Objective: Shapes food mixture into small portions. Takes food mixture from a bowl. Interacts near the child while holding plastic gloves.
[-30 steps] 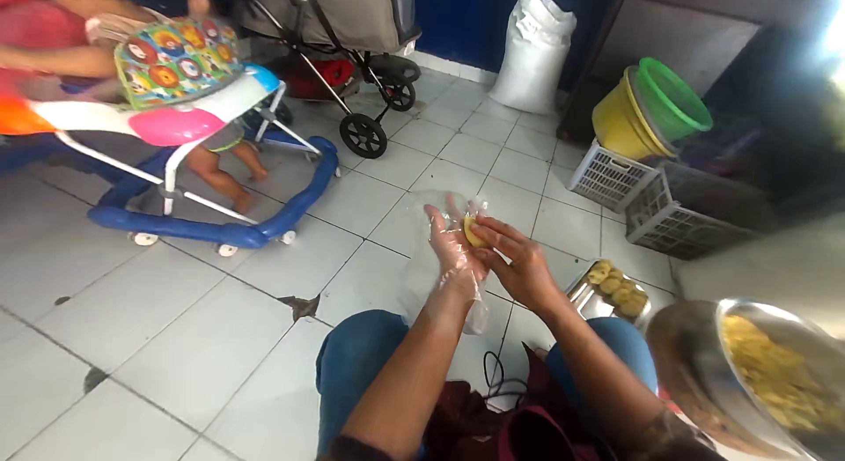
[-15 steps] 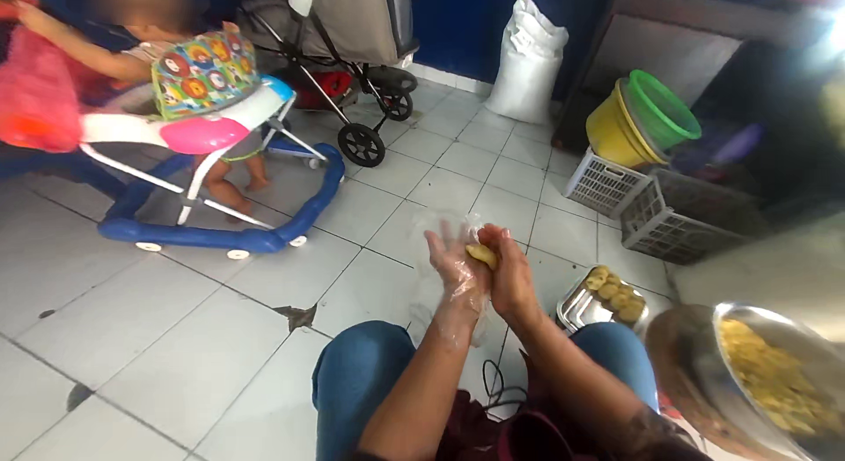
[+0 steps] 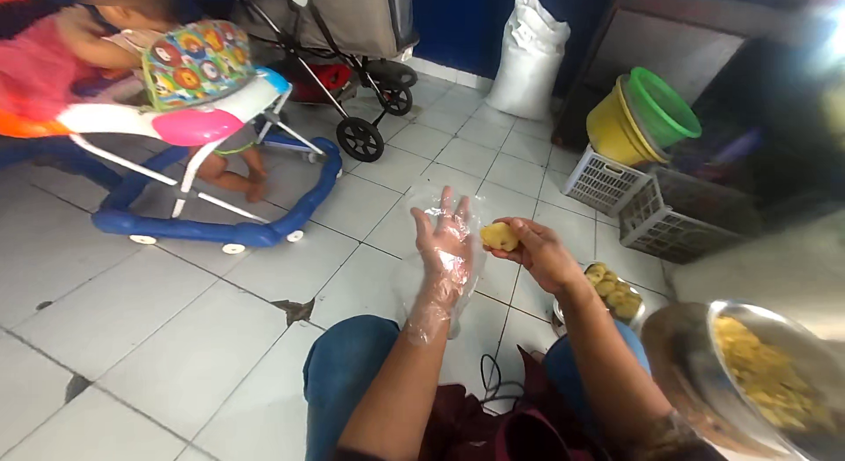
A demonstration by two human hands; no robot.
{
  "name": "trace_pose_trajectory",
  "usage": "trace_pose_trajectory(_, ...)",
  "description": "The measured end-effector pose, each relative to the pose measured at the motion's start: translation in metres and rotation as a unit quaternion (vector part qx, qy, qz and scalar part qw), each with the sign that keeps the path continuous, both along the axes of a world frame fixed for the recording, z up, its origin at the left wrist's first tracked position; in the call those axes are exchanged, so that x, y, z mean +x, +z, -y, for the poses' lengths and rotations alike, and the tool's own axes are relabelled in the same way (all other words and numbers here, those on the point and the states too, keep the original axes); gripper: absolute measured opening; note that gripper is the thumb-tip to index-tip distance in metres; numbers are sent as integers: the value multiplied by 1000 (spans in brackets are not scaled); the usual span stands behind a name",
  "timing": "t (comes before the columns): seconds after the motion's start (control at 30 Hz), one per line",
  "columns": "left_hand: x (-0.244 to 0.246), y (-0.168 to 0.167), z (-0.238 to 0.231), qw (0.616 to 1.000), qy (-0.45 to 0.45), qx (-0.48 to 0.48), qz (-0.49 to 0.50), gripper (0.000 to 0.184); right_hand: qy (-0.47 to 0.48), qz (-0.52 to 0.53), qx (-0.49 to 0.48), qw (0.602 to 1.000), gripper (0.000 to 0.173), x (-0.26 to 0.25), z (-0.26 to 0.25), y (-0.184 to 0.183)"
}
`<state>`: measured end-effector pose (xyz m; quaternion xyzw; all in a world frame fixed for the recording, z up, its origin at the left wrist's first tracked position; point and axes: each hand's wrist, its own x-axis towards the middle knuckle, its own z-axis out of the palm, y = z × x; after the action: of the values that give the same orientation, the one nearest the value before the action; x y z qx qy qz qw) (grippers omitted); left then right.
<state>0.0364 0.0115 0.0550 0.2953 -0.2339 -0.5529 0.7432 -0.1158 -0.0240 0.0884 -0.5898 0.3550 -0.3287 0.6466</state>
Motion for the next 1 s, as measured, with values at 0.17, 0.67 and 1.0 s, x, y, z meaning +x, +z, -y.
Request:
trace_pose_trajectory(0.17, -18, -12, -9, 972, 3, -19, 234, 86, 71, -121, -85, 986, 26, 2, -16, 5)
trace_pose_trajectory(0.67, -26, -13, -11, 949, -180, -5, -261, 79, 34, -203, -381, 901, 21, 7, -17, 6)
trace_pose_trajectory(1.0, -32, -9, -8, 959, -92, -64, -260, 40, 12, -100, -326, 940, 65, 14, -38, -18)
